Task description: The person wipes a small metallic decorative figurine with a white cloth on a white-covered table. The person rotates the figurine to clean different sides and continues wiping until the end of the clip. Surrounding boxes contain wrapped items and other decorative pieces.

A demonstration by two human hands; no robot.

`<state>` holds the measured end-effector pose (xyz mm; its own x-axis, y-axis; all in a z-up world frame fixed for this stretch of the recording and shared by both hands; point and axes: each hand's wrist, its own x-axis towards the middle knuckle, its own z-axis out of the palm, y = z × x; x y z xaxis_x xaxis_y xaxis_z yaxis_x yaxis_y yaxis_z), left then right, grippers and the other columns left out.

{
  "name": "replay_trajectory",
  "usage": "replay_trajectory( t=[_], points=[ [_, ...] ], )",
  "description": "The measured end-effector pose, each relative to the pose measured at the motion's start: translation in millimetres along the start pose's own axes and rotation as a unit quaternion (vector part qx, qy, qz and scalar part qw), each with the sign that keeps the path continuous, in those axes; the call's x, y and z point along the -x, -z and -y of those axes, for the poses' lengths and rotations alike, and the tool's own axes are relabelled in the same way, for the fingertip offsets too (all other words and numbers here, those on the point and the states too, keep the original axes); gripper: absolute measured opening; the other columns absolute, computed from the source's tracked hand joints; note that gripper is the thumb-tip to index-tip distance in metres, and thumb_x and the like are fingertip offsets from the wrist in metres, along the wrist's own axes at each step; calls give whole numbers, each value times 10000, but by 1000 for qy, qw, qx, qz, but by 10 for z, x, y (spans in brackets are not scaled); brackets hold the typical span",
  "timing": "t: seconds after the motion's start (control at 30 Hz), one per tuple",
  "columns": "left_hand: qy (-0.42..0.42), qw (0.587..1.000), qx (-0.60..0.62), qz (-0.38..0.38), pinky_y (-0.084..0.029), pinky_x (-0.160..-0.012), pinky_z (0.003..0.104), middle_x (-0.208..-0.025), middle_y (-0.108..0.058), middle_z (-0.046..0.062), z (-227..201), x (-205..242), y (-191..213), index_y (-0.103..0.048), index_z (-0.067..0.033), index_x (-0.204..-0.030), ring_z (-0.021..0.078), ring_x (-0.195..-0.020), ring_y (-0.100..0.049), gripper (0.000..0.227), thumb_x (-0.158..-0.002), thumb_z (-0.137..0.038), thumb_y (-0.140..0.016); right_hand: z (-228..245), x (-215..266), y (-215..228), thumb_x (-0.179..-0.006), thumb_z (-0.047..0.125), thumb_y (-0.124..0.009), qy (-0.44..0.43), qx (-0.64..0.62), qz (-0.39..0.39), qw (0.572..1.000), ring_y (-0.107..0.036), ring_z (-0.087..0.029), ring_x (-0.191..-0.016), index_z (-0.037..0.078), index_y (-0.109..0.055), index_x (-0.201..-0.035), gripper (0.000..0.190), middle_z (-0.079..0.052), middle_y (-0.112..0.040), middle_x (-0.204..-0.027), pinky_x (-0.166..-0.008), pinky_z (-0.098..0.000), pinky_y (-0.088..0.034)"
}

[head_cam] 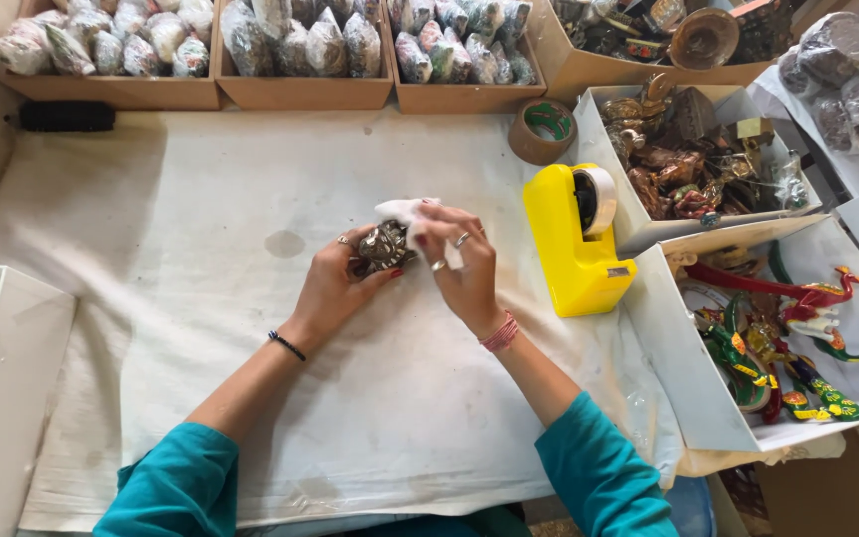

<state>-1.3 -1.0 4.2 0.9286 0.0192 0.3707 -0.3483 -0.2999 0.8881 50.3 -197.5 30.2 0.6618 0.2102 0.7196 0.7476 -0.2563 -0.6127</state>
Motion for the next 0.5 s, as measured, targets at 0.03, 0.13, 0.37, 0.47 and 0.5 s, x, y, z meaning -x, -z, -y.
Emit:
replay_trajectory(
  t=[0.03,0.13,0.37,0.47,0.5],
  points=[
    [2,1000,1,0,-610,-844,291,-1153,-706,123,-16,-1,15,-585,12,-1336,141,-1001,-705,606,-809,-105,-860,42,12,-10,-946,13,-743,-2,0,1,1000,-697,-246,-1112,72,-723,-1112,178,-94,-738,-1236,-1012,-366,-516],
    [35,999,-9,13,-607,-834,288,-1093,-765,109,-53,10,25,-622,-7,-1295,125,-973,-743,493,-848,-91,-812,147,35,-15,-952,25,-740,132,46,71,988,-662,-266,-1235,108,-717,-1156,222,-77,-712,-1280,-1103,-389,-503],
    [-35,998,-56,-4,-585,-777,318,-1062,-713,151,-102,-1,49,-621,20,-1264,179,-899,-712,501,-819,-85,-825,15,63,-38,-934,41,-737,165,161,116,966,-595,-268,-1337,76,-691,-1282,353,-83,-661,-1363,-1196,-465,-409],
    [29,998,-44,17,-595,-754,309,-1013,-735,133,45,20,28,-627,8,-1239,176,-854,-733,456,-832,-101,-799,100,103,-68,-952,46,-725,215,173,139,951,-577,-282,-1361,70,-683,-1270,321,-100,-646,-1386,-1218,-487,-392],
    [55,997,-37,24,-600,-755,301,-981,-755,120,96,24,19,-623,3,-1226,169,-846,-748,441,-837,-116,-794,152,104,-72,-972,53,-722,220,144,158,952,-579,-272,-1367,76,-679,-1266,298,-93,-645,-1397,-1224,-484,-395]
  ],
)
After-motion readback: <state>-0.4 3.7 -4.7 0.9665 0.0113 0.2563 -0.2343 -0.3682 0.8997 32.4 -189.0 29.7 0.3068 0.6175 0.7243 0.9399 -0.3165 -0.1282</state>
